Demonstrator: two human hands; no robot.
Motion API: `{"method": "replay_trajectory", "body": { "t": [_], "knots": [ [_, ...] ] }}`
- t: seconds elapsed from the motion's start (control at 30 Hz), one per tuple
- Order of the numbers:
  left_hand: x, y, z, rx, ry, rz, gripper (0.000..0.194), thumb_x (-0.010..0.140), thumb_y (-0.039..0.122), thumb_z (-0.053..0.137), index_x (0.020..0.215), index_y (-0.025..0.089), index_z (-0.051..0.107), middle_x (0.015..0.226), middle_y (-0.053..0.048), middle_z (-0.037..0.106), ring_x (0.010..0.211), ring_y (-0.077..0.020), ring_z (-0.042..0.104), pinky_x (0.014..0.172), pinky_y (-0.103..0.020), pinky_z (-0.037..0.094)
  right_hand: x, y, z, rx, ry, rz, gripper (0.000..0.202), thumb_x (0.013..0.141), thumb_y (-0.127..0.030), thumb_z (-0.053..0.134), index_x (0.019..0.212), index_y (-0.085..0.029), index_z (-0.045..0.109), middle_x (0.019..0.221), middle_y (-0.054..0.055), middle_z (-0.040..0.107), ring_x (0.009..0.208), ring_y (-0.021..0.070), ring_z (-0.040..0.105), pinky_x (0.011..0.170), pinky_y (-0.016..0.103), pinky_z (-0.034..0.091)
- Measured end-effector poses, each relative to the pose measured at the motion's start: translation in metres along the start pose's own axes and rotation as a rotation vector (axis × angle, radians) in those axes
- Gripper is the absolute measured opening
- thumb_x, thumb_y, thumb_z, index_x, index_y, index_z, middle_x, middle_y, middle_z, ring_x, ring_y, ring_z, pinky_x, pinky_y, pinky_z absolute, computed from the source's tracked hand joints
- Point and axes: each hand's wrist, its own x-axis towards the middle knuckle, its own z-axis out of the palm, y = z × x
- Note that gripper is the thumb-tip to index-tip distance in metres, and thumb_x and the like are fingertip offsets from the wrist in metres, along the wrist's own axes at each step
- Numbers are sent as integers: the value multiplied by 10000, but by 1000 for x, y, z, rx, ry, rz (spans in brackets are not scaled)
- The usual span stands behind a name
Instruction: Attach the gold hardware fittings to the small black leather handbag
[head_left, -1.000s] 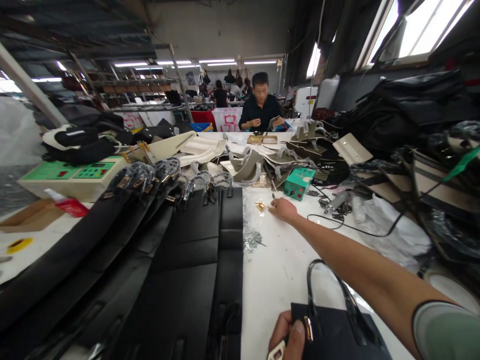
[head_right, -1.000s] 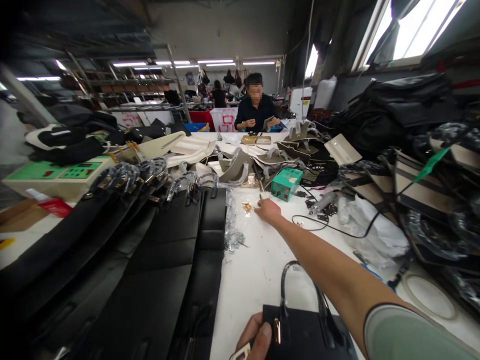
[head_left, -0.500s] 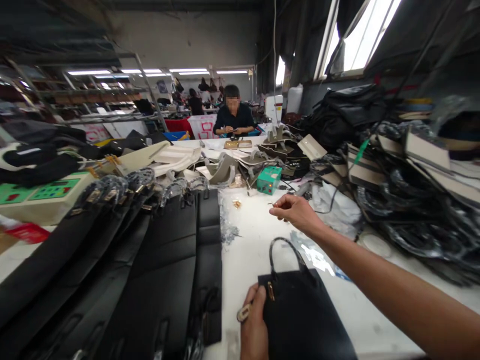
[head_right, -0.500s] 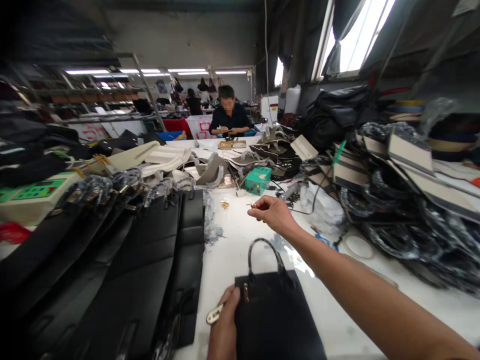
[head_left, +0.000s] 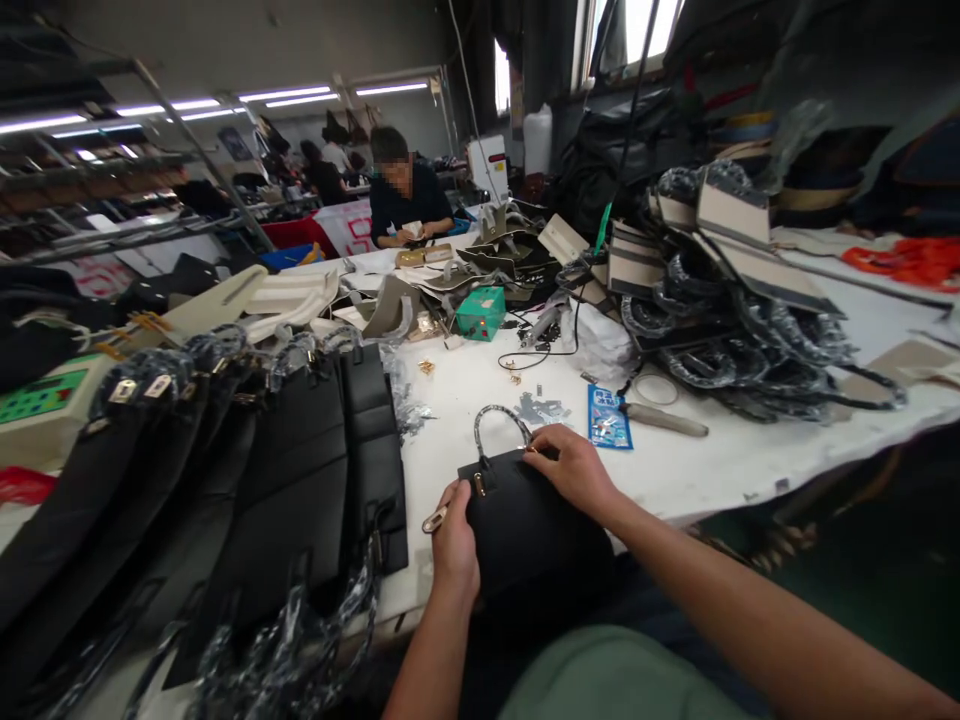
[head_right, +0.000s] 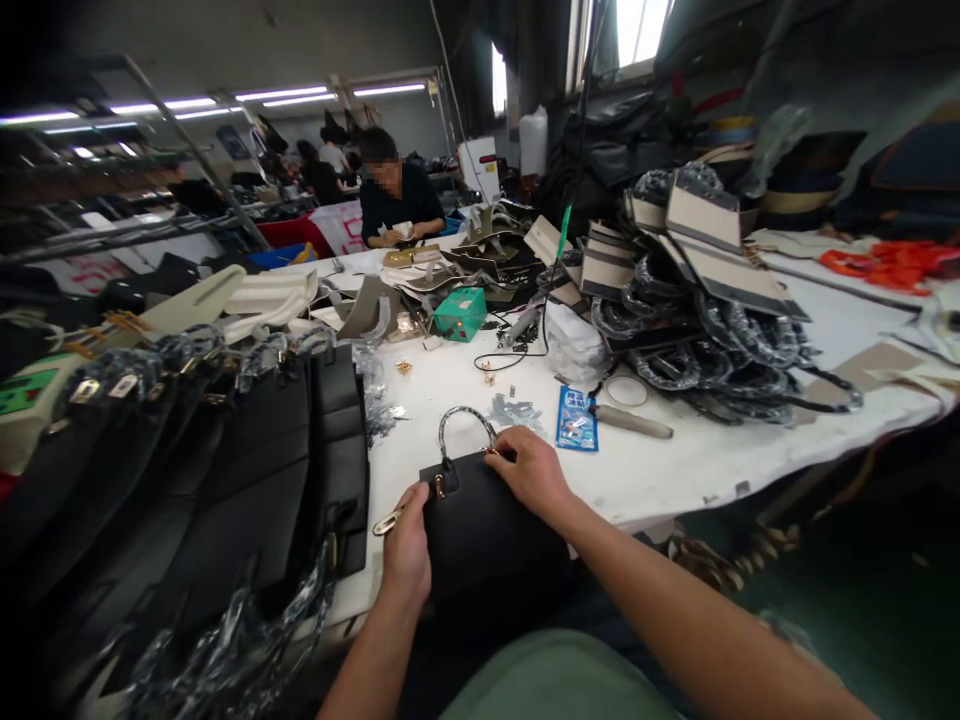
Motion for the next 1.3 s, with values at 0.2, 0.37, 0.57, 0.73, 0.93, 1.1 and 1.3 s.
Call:
{"method": "replay_trajectory", "body": {
  "t": [0.2, 0.37, 0.57, 0.73, 0.93, 1.1, 1.3],
  "knots": [
    [-3, 0, 4, -2, 97, -25, 305, 695, 354, 772, 926, 180, 676, 857, 4, 718, 832, -155, 654, 848, -299, 486, -1, 19, -1, 141, 48, 122, 172, 817, -386, 675, 835, -215, 672, 840, 36, 672, 782, 210, 600, 792, 348, 461],
    [-3, 3, 9, -12, 85, -80, 283, 681, 334, 782, 893, 185, 669, 842, -1, 728, 821, -162, 668, 864, -313, 487, 7, 26, -20, 340, 14, 208, 319, 824, -511, 652, 856, -196, 620, 803, 16, 675, 722, 178, 600, 683, 295, 459],
    [-1, 5, 11, -11, 56, -69, 205, 734, 293, 742, 896, 180, 689, 890, 3, 733, 874, -148, 664, 899, -289, 479, 21, 9, -48, 662, -254, 196, 341, 795, -514, 715, 808, -192, 604, 718, -11, 658, 693, 147, 590, 697, 277, 460],
    [-4, 6, 13, -9, 24, -67, 165, 765, 304, 727, 876, 190, 682, 912, 13, 735, 894, -145, 661, 910, -283, 474, 19, 1, -70, 583, -529, 300, 332, 774, -486, 741, 817, -181, 617, 603, -16, 643, 444, 98, 486, 438, 219, 354],
    [-1, -6, 7, 76, 27, -7, 217, 771, 362, 730, 918, 211, 678, 897, 19, 720, 900, -154, 631, 914, -287, 465, -1, -5, -80, 220, -411, 212, 182, 839, -379, 677, 779, -208, 681, 689, -18, 659, 517, 115, 538, 504, 239, 398],
    [1, -11, 1, 251, 77, 88, 256, 773, 401, 722, 940, 210, 694, 916, 14, 708, 961, -172, 608, 965, -288, 432, -21, 4, -67, -212, -250, -74, 106, 885, -314, 664, 826, -256, 731, 844, 17, 705, 858, 214, 637, 840, 345, 417],
    [-6, -6, 4, 266, 20, 68, 278, 797, 432, 688, 958, 206, 673, 958, -2, 721, 954, -192, 639, 933, -316, 471, -36, 27, -51, -199, -100, 39, 104, 883, -290, 652, 791, -245, 669, 930, 31, 652, 882, 202, 611, 823, 338, 447]
  ]
}}
